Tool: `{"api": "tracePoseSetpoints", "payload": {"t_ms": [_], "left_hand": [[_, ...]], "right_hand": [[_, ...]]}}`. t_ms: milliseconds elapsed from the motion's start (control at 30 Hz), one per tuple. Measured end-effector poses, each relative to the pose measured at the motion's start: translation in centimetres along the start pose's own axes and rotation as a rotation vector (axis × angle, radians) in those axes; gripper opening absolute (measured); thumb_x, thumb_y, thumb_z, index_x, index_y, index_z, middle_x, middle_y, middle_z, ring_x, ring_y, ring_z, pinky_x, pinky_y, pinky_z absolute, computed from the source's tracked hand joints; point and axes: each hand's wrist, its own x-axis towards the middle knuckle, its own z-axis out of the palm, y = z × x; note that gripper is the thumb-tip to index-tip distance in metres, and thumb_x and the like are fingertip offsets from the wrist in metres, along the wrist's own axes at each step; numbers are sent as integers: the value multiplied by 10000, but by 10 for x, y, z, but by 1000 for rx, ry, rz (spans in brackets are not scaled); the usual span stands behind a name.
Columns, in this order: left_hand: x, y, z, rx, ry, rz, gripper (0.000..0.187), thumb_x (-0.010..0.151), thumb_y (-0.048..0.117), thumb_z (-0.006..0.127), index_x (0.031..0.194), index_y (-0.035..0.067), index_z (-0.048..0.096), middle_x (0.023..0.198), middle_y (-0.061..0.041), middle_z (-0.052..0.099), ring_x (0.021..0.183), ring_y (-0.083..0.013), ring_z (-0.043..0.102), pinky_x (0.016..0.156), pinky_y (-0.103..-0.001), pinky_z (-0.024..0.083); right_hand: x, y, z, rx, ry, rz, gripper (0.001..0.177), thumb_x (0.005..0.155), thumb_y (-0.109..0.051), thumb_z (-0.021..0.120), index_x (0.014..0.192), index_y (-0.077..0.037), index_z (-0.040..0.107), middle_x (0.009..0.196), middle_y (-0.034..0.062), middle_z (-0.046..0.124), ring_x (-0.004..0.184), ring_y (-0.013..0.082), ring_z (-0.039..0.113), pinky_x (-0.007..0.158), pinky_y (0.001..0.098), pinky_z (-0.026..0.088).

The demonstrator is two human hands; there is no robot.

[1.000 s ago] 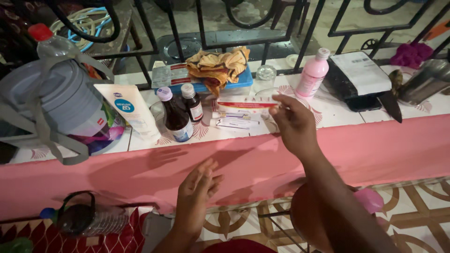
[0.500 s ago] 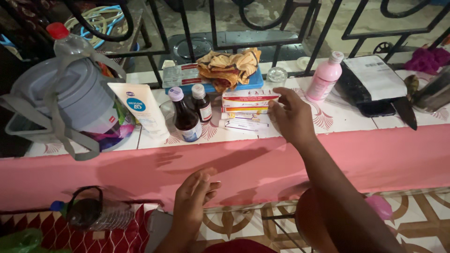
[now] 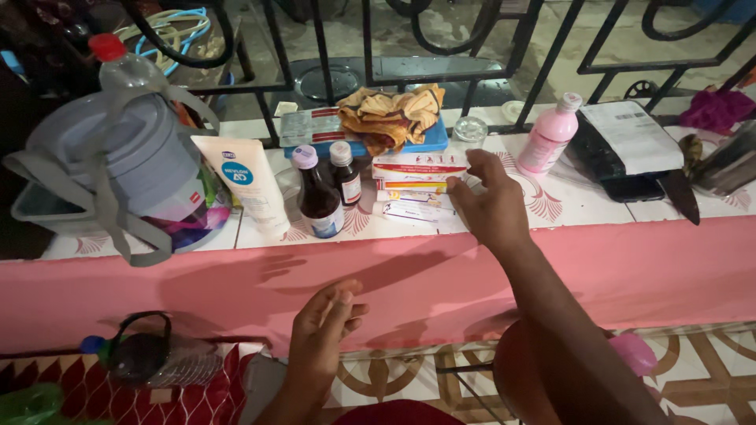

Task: The person takes several medicine boxes and a bottle from a wall shelf and places them on a nearby ledge. They handle each item individually, briefly turning them over before setting them down in a pile.

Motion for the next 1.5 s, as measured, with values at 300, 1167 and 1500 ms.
{"api": "tracePoseSetpoints", "payload": {"t_ms": [300, 1167, 1500], "left_hand": [[-8, 12, -19, 41, 90, 84, 403, 961, 293, 595, 1269, 48, 682, 1220, -94, 743, 1022, -220, 747, 905, -376, 569], [-22, 55, -123, -85, 198, 243, 366, 953, 211, 627, 1251, 2, 659, 1181, -114, 725, 989, -209, 712, 859, -366, 537], [-27, 80, -194, -65, -91, 472, 559, 921, 152, 655, 1437, -13, 517, 1404, -188, 585, 1154, -264, 645, 951, -390, 522]], "right_hand": [[-66, -40, 13, 100, 242, -258, 398, 960, -34, 726, 1304, 34, 539, 1261, 216, 650, 1165, 336, 674, 1017, 405, 536], [-127, -159, 90, 266, -89, -166, 282, 895, -65, 756, 1148, -27, 636, 1026, 111, 752, 943, 229, 750, 836, 342, 580], [-95, -246, 122, 454, -197, -184, 167, 915, -19, 727, 1066, -27, 657, 916, 80, 752, 818, 203, 741, 745, 331, 585]]}}
